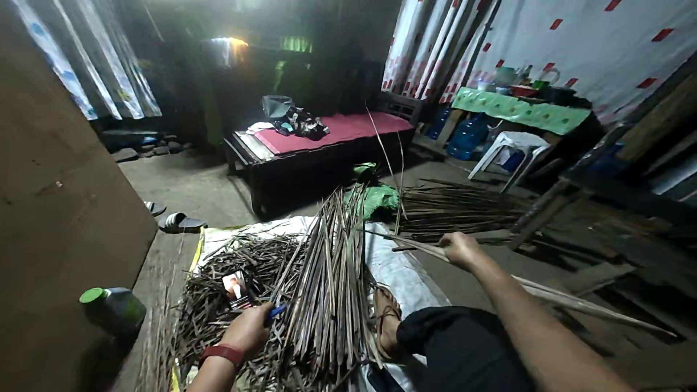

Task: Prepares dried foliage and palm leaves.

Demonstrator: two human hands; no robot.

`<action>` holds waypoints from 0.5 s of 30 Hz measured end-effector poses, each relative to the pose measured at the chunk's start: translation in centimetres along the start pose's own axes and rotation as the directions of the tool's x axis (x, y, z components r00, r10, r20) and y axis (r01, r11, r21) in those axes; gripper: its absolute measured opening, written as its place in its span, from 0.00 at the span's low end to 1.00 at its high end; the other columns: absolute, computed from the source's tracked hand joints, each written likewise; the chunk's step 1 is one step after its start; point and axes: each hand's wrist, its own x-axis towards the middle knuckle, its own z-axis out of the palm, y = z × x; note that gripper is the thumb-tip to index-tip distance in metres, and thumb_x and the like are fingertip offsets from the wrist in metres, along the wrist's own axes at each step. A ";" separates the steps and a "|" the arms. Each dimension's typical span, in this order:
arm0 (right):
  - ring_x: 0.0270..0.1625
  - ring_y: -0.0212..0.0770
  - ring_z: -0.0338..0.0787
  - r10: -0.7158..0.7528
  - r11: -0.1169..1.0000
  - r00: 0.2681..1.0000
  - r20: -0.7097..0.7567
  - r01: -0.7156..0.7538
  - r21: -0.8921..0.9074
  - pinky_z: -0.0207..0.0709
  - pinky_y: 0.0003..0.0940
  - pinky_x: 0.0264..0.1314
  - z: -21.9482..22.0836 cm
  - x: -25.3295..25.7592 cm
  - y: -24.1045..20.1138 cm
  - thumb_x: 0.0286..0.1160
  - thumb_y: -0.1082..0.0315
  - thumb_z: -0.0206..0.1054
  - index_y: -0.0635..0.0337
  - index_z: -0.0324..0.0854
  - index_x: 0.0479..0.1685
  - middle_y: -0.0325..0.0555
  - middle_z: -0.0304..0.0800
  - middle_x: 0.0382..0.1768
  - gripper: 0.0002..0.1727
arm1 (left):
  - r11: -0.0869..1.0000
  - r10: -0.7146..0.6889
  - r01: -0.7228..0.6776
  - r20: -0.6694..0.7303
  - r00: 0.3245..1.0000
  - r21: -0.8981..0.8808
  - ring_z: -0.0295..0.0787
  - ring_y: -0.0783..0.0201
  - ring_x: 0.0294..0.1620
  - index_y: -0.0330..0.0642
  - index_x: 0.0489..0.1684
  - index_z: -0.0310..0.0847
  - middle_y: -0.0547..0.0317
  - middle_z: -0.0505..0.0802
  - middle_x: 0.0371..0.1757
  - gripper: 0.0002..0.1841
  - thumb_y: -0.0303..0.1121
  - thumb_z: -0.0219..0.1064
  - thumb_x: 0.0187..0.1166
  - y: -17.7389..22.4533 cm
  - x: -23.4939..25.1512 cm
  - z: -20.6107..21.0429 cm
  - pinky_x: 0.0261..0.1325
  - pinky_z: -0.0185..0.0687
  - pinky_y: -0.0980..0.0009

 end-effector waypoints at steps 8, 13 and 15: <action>0.70 0.72 0.82 0.036 0.975 0.989 0.146 -0.003 -0.222 0.72 0.75 0.67 -1.9 -1.8 0.5 0.80 0.69 0.67 0.63 0.88 0.61 0.70 0.86 0.64 0.15 | 0.997 0.024 -0.027 -0.045 0.999 -0.073 0.87 0.36 0.62 0.36 0.72 0.79 0.33 0.90 0.59 0.18 0.28 0.61 0.86 -0.2 -0.2 -0.7 0.68 0.77 0.38; 0.66 0.73 0.84 -0.050 0.964 0.947 -0.316 0.128 0.233 0.70 0.71 0.69 -5.5 -2.6 3.4 0.82 0.79 0.62 0.68 0.85 0.64 0.74 0.86 0.61 0.15 | 0.955 -0.032 -0.007 -0.126 0.992 -0.298 0.91 0.40 0.53 0.30 0.70 0.78 0.32 0.90 0.53 0.17 0.25 0.59 0.86 0.1 -1.7 -1.1 0.63 0.81 0.43; 0.63 0.63 0.85 -0.001 0.865 0.910 -0.414 0.209 0.456 0.74 0.62 0.67 -5.4 -1.6 2.6 0.82 0.80 0.61 0.68 0.82 0.66 0.70 0.85 0.62 0.16 | 0.894 -0.057 -0.014 -0.143 0.988 -0.448 0.92 0.50 0.40 0.31 0.69 0.77 0.39 0.90 0.48 0.16 0.25 0.57 0.87 1.7 -2.8 -1.8 0.51 0.88 0.51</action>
